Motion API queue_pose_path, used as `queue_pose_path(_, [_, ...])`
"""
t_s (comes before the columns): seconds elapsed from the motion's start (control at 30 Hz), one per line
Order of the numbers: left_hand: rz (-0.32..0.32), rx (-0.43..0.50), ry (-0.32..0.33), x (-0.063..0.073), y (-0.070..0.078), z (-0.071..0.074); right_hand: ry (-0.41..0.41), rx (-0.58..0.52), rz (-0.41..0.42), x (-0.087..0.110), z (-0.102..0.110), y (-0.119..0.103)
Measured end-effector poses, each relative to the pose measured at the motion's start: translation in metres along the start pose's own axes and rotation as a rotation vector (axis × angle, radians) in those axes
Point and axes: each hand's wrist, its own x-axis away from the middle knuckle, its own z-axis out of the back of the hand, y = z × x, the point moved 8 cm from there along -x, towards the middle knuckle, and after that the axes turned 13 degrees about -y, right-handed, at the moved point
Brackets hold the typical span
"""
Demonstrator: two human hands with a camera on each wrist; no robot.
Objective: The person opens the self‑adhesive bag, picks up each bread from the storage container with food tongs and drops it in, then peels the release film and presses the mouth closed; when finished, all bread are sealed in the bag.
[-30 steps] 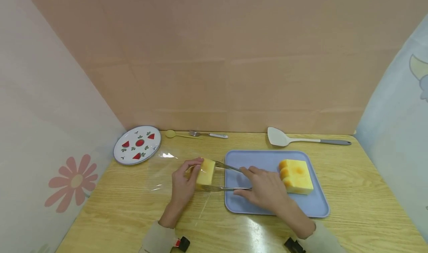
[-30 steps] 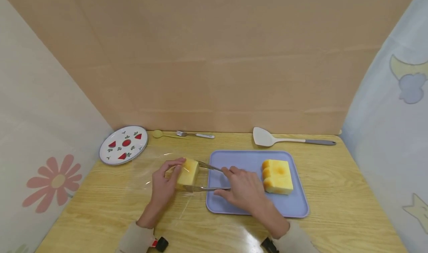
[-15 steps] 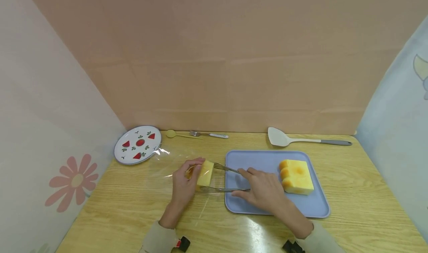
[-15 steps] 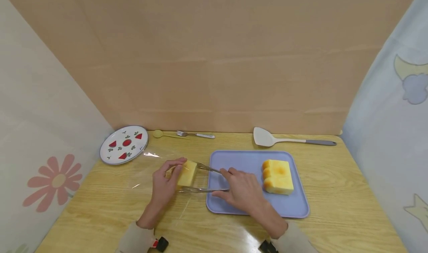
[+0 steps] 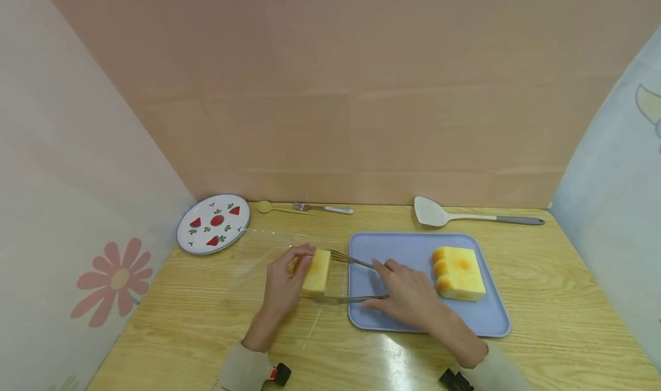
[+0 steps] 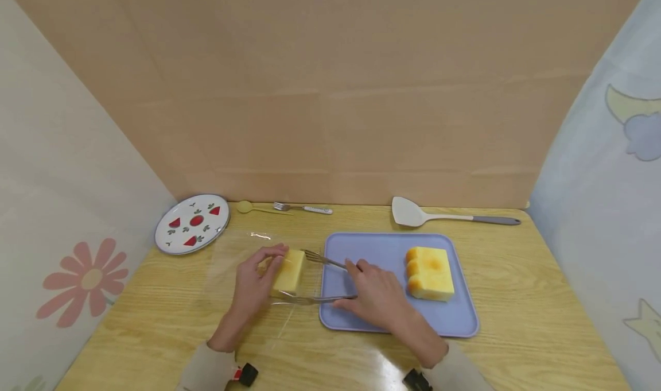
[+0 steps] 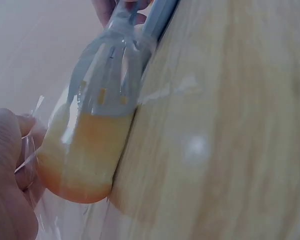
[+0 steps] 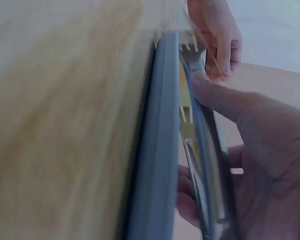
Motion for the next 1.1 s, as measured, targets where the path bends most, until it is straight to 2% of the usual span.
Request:
queue_pose_path(0.17, [0.033, -0.011, -0.053, -0.002, -0.001, -0.002, -0.098, -0.111, 0.025, 0.001, -0.001, 0.005])
queue_pose_path(0.27, [0.032, -0.021, -0.065, -0.003, -0.001, -0.001, -0.121, -0.168, 0.03, 0.0, -0.001, 0.008])
queue_pose_path(0.4, [0.023, -0.027, -0.069, -0.003, -0.001, -0.001, -0.097, -0.147, 0.061, 0.001, 0.001, 0.008])
queue_pose_path(0.63, [0.004, -0.025, -0.069, -0.002, 0.0, 0.0, 0.006, -0.063, 0.166, 0.003, 0.006, 0.003])
queue_pose_path(0.8, [-0.033, -0.053, -0.039, -0.002, 0.003, 0.001, 0.074, -0.031, 0.216, 0.005, 0.008, 0.001])
queue_pose_path(0.9, [-0.056, -0.049, -0.028, -0.003, 0.008, 0.002, 0.083, -0.032, 0.227, 0.004, 0.008, 0.0])
queue_pose_path(1.1, [-0.071, -0.043, -0.041, -0.003, 0.017, 0.0, 0.046, -0.036, 0.216, 0.003, 0.005, -0.002])
